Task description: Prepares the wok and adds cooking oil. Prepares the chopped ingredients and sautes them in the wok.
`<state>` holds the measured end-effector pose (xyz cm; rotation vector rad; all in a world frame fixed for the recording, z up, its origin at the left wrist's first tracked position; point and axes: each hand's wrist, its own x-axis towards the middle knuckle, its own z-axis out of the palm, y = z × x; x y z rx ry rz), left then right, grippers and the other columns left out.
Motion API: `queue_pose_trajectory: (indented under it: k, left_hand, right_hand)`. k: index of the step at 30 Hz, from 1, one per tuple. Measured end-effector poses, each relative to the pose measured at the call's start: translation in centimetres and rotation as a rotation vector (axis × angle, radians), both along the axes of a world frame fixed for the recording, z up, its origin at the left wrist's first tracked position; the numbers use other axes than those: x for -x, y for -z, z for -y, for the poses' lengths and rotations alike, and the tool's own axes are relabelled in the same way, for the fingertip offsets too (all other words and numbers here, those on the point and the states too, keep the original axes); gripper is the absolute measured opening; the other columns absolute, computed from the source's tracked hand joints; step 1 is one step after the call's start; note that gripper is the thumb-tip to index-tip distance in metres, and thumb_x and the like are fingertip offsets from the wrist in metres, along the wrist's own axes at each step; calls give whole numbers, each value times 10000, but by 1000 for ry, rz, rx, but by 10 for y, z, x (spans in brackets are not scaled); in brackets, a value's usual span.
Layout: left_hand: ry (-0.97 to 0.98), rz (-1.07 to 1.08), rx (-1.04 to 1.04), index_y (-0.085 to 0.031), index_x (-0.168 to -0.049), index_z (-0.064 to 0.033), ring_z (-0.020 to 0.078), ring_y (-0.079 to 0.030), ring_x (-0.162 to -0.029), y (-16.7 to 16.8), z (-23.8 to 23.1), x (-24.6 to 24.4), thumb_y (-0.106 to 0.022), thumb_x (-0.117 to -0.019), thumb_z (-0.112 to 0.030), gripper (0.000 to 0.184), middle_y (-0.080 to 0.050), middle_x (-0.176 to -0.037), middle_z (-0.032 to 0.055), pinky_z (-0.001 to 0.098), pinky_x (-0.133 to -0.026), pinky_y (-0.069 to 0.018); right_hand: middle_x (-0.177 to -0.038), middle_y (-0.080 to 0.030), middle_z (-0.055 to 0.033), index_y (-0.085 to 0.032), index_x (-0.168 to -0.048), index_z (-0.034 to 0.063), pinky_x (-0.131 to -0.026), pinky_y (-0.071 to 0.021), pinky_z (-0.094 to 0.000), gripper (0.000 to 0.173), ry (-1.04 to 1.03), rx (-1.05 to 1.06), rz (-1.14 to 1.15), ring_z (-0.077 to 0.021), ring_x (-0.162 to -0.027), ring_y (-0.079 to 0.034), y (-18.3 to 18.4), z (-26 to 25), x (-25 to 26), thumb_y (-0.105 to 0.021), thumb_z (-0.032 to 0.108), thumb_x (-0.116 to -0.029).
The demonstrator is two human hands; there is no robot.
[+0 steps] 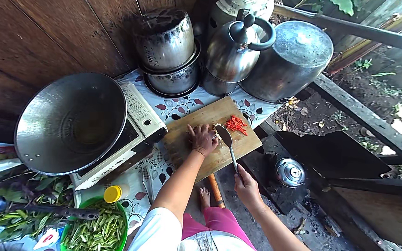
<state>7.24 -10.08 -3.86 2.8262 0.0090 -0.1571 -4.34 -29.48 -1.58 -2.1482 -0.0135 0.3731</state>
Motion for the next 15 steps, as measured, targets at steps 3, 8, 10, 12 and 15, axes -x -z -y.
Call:
queue_pose_trajectory:
  k: [3,8,10,12,15]
  left_hand:
    - [17,-11,26,-768,-1175,-193,448,-396,-1444,-3,-3,1,-668,-974,-325,261,-583,-1433,172,793,-1144,-42]
    - [52,34,29,-782,-1131,-172,436,-410,-1445,-2,-17,3,-657,-971,-275,228,-594,-1428,155,806,-1135,-47]
    - [60,65,28,-781,-1122,-152,440,-425,-1435,-2,-25,6,-676,-949,-257,229,-606,-1418,153,816,-1126,-65]
    - [59,110,52,-782,-1116,-131,440,-446,-1422,-1,-31,9,-715,-914,-238,238,-626,-1394,152,823,-1120,-80]
    - [51,207,102,-774,-1100,-89,447,-489,-1385,2,-37,13,-771,-851,-245,293,-645,-1356,170,836,-1105,-108]
  right_hand:
    - [-1067,-676,-247,-478,-1473,-89,-736,-566,-399,433,-16,3,-17,-244,-741,-653,-2,-1,1,-439,23,-1056]
    - [-1069,-669,-250,-464,-1479,-98,-739,-564,-383,436,-36,-6,-26,-244,-753,-654,-4,-11,-2,-424,17,-1060]
    - [-1118,-669,-273,-458,-1480,-106,-808,-563,-409,439,-45,6,-30,-289,-848,-675,-7,-18,-5,-427,11,-1059]
    - [-1181,-663,-292,-449,-1487,-105,-906,-545,-432,444,-54,34,-39,-341,-980,-682,-10,-23,-9,-425,11,-1060]
    - [-1261,-651,-299,-437,-1497,-103,-1030,-493,-427,448,-52,74,-52,-377,-1138,-656,-12,-28,-13,-427,10,-1064]
